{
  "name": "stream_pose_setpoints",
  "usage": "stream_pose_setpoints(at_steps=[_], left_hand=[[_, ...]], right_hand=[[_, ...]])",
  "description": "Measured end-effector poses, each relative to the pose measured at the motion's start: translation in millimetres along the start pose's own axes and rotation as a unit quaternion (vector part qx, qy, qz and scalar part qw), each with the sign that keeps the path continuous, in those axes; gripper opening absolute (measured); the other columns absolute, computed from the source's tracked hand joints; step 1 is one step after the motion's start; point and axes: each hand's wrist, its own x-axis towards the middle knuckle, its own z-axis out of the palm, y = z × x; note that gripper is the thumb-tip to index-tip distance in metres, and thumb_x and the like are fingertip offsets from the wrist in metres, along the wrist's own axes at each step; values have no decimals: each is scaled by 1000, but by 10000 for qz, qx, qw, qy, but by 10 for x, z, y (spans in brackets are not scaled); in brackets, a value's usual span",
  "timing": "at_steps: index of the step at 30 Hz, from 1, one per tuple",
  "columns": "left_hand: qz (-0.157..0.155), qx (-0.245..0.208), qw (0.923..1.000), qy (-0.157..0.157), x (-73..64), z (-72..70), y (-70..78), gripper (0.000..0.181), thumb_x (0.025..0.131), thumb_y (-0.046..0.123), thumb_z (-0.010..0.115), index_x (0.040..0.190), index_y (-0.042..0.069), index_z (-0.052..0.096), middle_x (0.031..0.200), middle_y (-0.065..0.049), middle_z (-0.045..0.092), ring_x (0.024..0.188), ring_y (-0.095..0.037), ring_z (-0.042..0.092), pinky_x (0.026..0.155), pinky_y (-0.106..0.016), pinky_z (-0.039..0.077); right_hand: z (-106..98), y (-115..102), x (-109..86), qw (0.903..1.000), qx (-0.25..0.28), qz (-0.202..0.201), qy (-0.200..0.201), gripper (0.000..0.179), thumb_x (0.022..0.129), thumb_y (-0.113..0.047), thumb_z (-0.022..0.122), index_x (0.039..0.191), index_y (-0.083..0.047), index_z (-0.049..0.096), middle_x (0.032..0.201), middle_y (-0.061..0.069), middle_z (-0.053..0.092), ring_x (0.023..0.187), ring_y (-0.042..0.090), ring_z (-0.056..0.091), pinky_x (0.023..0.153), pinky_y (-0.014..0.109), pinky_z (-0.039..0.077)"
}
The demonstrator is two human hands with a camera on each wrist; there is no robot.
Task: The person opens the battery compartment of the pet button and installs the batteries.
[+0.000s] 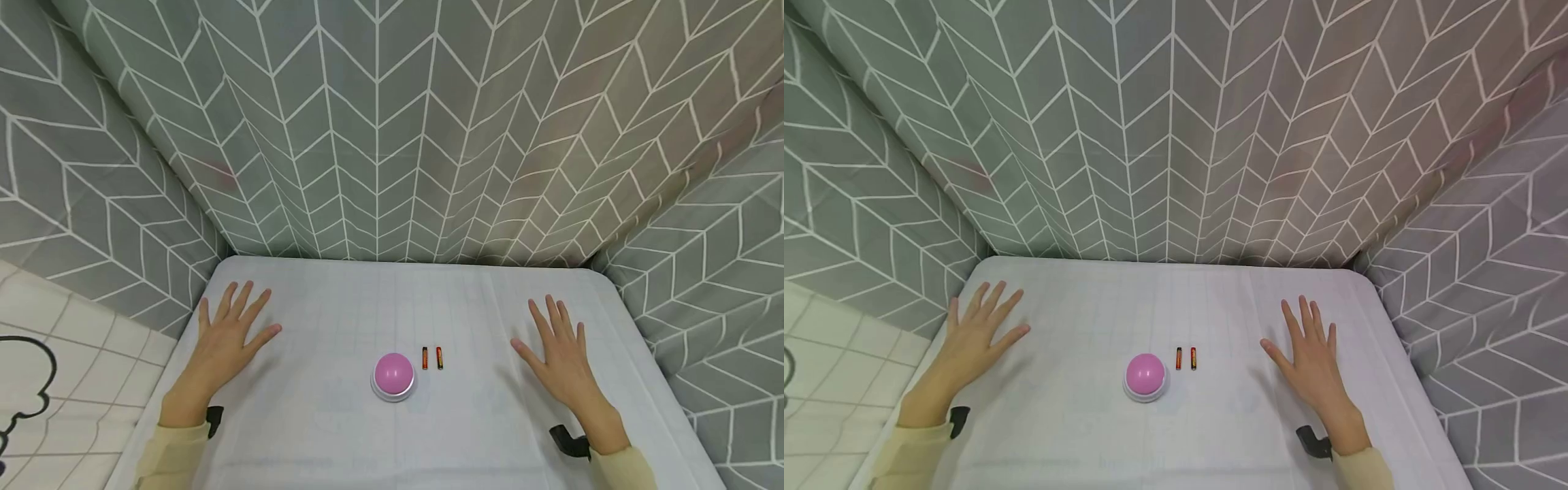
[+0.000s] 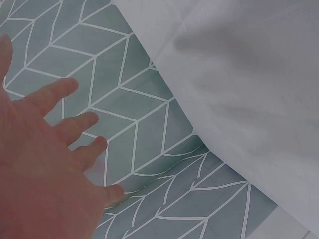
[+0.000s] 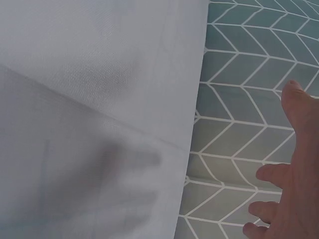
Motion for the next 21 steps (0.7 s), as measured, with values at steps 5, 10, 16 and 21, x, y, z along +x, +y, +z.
stream_pose_setpoints(at_steps=[5, 10, 16, 21], left_hand=[[-31, -45, 10000, -15, 15, 22, -3, 74, 103, 54, 61, 162, 15, 41, 170, -25, 28, 161, -45, 14, 120, -81, -4], [-46, -203, 9998, -44, 57, 16, 27, 75, 102, 53, 63, 161, 12, 43, 168, -27, 32, 159, -47, 18, 122, -78, 1], [14, -595, 9979, -246, 120, 36, 115, 77, 101, 51, 67, 161, 9, 42, 167, -27, 34, 156, -50, 24, 124, -74, 12], [-1, -585, 9976, -357, 126, 88, 161, 78, 101, 51, 66, 160, 6, 42, 165, -28, 35, 155, -51, 25, 122, -76, 14]], right_hand=[[-3, -28, 13, 9999, 78, -65, -22, 82, 102, -45, 66, 167, -13, 28, 173, 28, 17, 161, 48, 9, 119, 83, 6], [23, -129, 48, 9991, 383, -153, -58, 81, 102, -43, 67, 167, -13, 29, 173, 27, 19, 161, 48, 11, 122, 80, 6], [101, -237, 29, 9982, 545, -198, -125, 80, 102, -41, 69, 166, -13, 30, 172, 25, 21, 160, 48, 15, 121, 80, 12], [145, -276, -31, 9982, 536, -175, -184, 80, 101, -40, 70, 166, -13, 30, 172, 25, 23, 159, 49, 17, 119, 80, 15]])
